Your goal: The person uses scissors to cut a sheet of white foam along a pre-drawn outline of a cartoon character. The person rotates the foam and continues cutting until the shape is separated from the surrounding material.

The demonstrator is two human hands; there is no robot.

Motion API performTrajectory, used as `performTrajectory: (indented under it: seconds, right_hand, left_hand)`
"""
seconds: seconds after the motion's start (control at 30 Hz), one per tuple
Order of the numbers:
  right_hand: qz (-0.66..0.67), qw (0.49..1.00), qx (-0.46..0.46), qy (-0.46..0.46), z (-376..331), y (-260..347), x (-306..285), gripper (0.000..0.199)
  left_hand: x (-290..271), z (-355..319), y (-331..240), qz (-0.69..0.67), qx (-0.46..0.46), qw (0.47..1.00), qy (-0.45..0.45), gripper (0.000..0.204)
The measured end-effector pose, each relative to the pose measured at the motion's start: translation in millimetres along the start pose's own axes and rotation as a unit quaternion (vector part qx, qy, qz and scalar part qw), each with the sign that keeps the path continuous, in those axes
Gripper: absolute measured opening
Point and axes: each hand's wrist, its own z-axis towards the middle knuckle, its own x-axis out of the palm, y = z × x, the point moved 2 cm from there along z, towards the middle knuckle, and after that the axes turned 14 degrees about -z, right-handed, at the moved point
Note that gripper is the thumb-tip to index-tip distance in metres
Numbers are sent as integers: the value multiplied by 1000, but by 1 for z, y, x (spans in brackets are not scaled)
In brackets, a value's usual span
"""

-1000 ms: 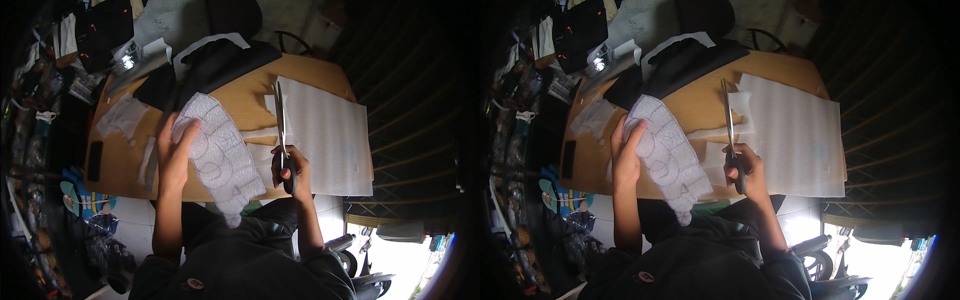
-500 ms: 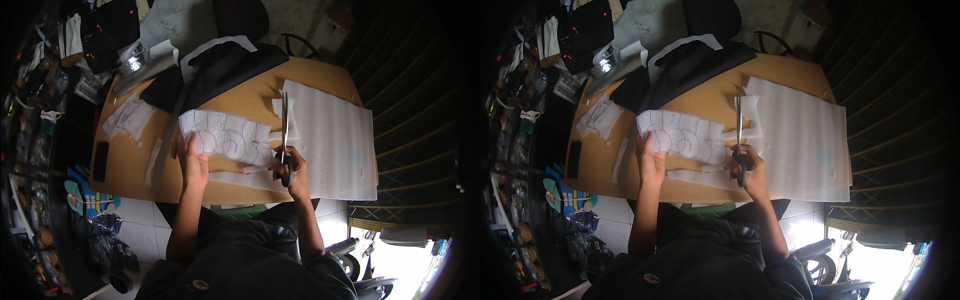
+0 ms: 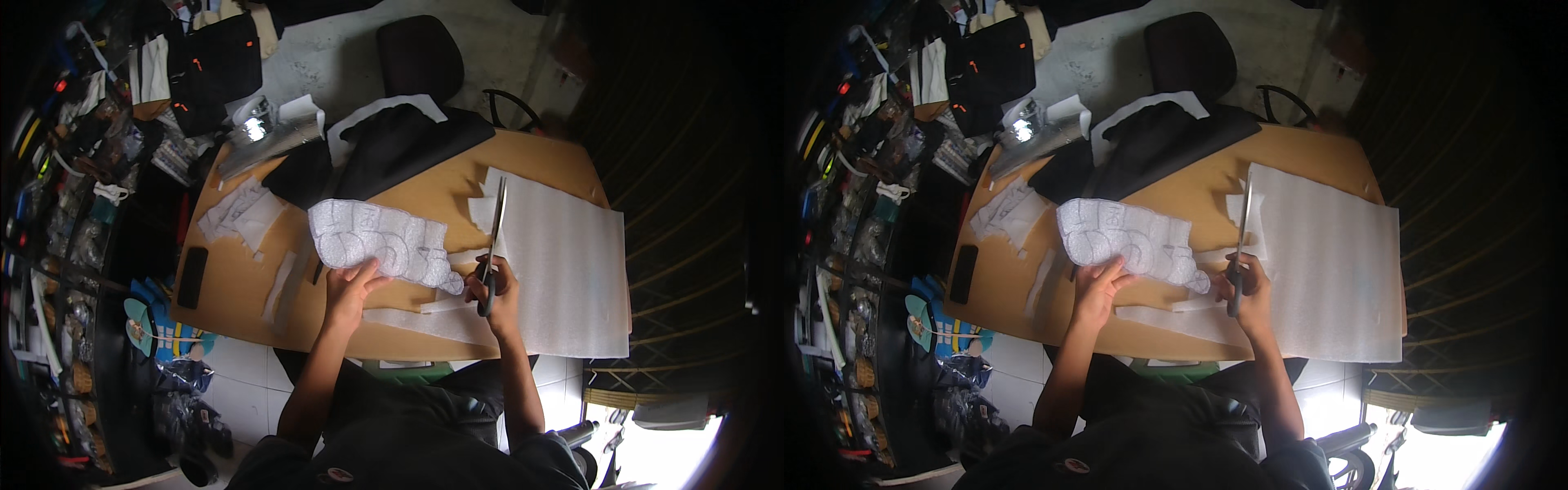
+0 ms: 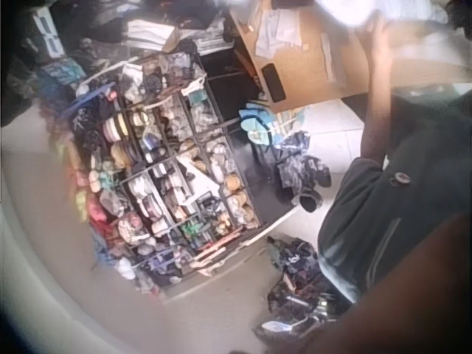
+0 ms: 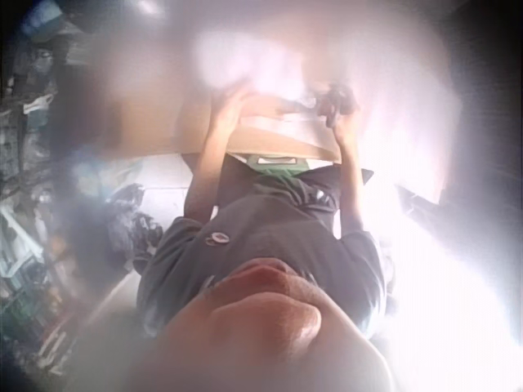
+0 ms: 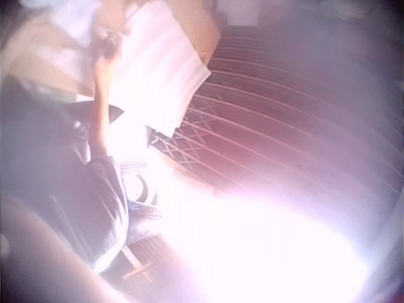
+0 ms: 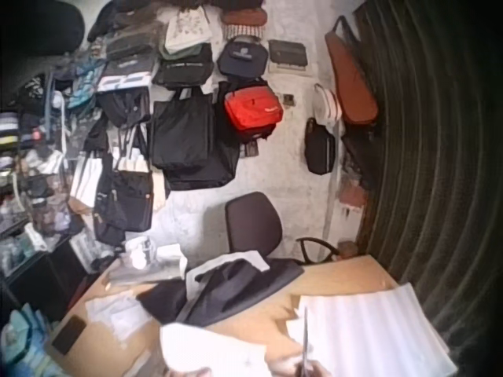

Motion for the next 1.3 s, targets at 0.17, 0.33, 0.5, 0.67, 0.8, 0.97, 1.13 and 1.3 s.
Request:
performTrajectory:
  seconds: [0.17,0.33,0.5,0.67,0.8,0.97,1.13,1.3]
  right_hand:
    - [15,999,23,21,-4,-1,-6,44]
    - [5,1000,5,29,-10,-7,1,50]
    - [7,998,-17,52,-8,9,0,64]
    - [2,996,-30,86,-12,35,-1,53]
    - [2,997,-32,76,-19,56,9,44]
    - [52,997,-1,59,-46,79,39,44]
    - [75,995,53,-41,-56,79,65,43]
    - [68,973,5,-222,-37,60,55,37]
  left_hand:
    - [-50,36,-74,-64,103,991,-58,10]
    - [-66,35,-119,-47,151,983,-89,16]
    - [-37,13,-111,35,135,990,7,33]
    - [-10,-4,-98,181,18,977,116,29]
    - [20,-18,-89,220,82,960,152,22]
    - [36,-27,-41,197,224,954,-40,29]
    - [62,-46,10,-82,69,989,-105,31]
    - [72,-63,35,-110,-61,992,28,31]
